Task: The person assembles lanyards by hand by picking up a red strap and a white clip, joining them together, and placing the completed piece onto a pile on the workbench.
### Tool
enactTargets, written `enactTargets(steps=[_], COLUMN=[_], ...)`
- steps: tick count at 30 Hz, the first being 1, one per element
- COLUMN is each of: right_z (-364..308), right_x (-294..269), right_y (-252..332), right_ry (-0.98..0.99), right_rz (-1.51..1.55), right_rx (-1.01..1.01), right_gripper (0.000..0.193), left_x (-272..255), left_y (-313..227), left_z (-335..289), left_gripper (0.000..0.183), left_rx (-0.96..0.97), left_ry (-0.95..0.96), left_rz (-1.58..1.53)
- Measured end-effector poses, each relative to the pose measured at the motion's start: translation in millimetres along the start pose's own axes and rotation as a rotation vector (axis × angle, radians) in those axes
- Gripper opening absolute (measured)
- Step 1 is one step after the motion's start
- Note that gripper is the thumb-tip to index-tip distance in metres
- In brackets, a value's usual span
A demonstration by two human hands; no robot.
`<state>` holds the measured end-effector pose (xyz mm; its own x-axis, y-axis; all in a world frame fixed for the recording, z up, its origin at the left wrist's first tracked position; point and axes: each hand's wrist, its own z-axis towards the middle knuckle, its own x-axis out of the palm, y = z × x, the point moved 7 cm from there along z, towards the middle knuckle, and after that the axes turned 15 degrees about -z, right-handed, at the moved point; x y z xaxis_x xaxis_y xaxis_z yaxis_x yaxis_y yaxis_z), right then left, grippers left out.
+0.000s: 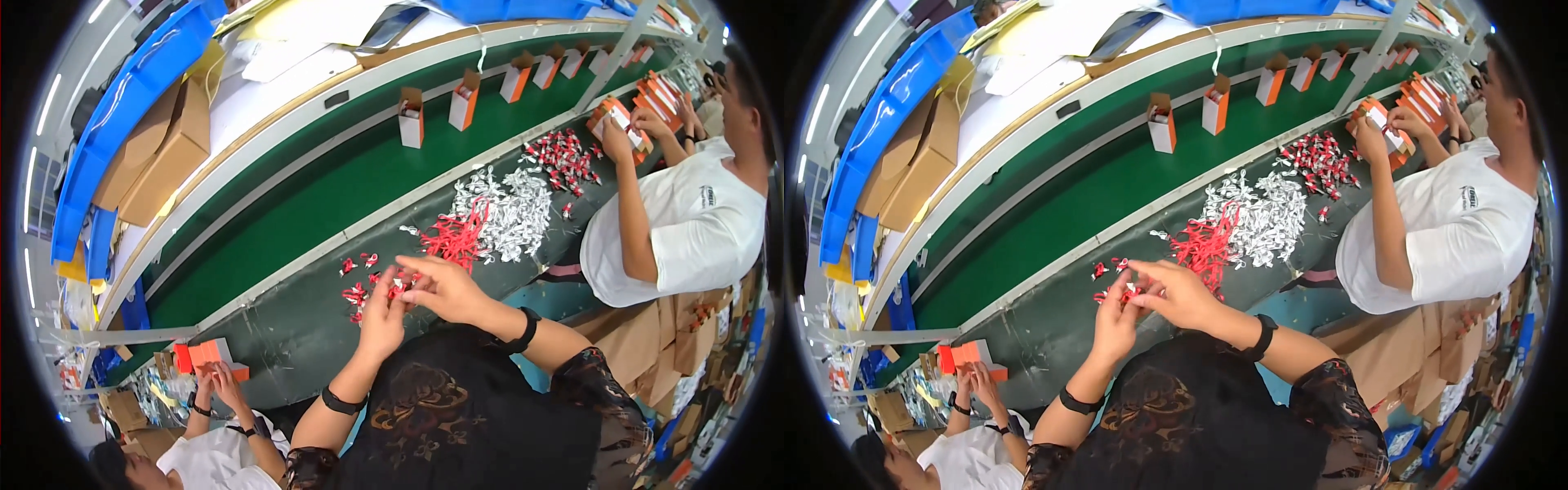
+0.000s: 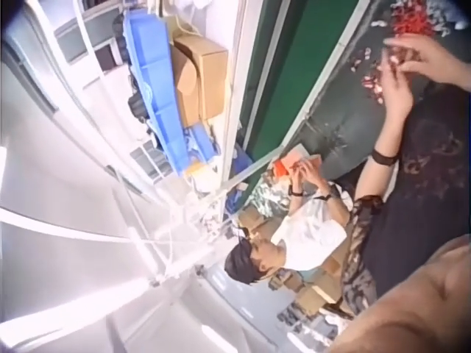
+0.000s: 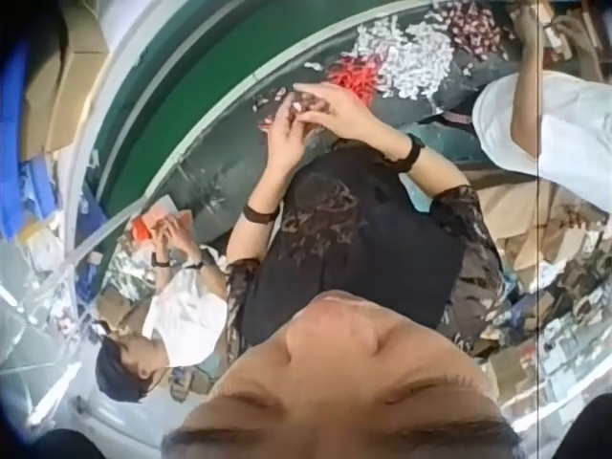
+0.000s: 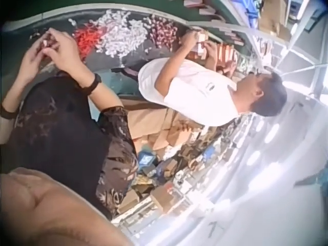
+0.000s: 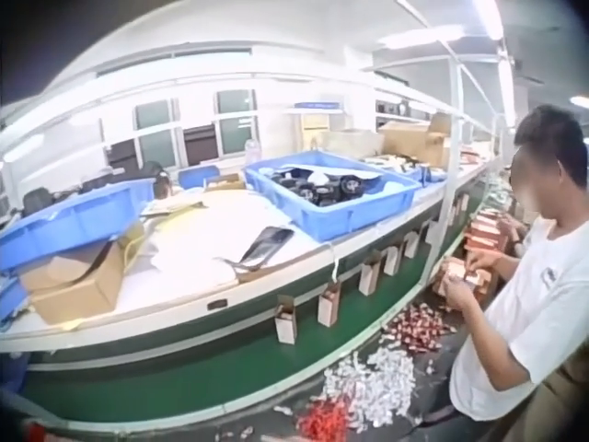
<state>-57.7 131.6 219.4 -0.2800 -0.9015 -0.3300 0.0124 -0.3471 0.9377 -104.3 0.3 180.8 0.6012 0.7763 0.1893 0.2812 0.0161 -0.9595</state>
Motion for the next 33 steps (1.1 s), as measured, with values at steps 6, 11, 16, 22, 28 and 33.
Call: enactTargets(steps=[6,11,16,22,28,33], right_z=[6.8,7.4,53.6,154.8,219.6,293.2], right_x=[26.0,29.2,-50.3,-270.6,-371.9,-424.9], right_y=[-22.1,-34.3,-100.4,-160.9,-96.5,-197.9], right_ry=[0.054,0.025,-0.146,-0.812,-1.275,-1.238], right_rz=[-0.208,-0.378,-0.627,-0.692,-0.932,-1.001], right_rx=[-0.04,-0.229,-0.167,0.136,-0.438,-0.116], right_gripper=[0.021,0.023,0.018,0.009,0.017,0.017], left_x=[-13.9,-2.0,4.6,-76.9,-137.1,-138.8], left_y=[11.9,30.4,20.0,104.8,108.1,90.2], left_z=[8.8,22.5,38.6,23.7,-22.4,-66.9], left_gripper=[0.072,0.089,0.097,0.059,0.036,0.035], left_rx=[0.137,-0.028,0.126,-0.418,-0.47,-0.641], left_ry=[0.035,0.107,0.14,-0.061,-0.267,-0.697], left_rz=[0.416,-0.084,0.439,-0.088,0.11,-0.004])
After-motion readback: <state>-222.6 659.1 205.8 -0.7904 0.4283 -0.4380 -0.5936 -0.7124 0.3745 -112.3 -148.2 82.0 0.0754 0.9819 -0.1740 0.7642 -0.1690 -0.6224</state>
